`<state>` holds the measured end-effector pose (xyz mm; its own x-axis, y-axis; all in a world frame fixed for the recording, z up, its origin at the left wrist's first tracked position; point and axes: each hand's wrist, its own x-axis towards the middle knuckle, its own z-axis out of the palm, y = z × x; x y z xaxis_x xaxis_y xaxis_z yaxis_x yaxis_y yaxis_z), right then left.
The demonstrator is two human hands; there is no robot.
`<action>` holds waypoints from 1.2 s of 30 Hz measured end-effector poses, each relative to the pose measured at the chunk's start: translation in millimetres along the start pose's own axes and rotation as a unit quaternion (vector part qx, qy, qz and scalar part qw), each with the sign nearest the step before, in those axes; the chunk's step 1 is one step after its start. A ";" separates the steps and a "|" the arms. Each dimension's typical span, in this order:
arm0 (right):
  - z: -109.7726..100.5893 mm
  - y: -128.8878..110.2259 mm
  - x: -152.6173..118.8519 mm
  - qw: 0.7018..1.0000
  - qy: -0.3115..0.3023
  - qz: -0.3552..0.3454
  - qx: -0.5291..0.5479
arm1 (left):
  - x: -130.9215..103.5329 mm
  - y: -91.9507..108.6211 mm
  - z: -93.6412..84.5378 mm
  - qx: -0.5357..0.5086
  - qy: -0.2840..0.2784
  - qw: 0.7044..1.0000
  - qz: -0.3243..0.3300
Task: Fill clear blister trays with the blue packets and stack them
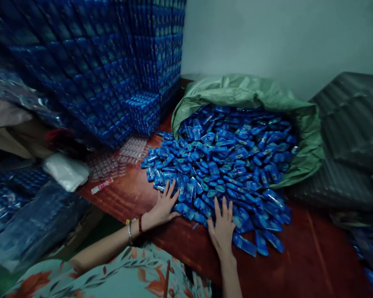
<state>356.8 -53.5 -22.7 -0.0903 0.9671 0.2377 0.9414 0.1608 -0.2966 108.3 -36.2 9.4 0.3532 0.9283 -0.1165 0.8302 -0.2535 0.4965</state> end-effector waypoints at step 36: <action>32.0 -91.3 11.5 0.978 -0.072 -0.197 -0.014 | -26.5 -178.3 -150.2 -0.096 0.363 0.912 -0.166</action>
<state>259.5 -50.7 -22.5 -0.4908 0.8492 0.1947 0.8327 0.5230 -0.1818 -113.9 25.3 53.1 -0.3406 0.8981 0.2782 0.7245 0.0621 0.6865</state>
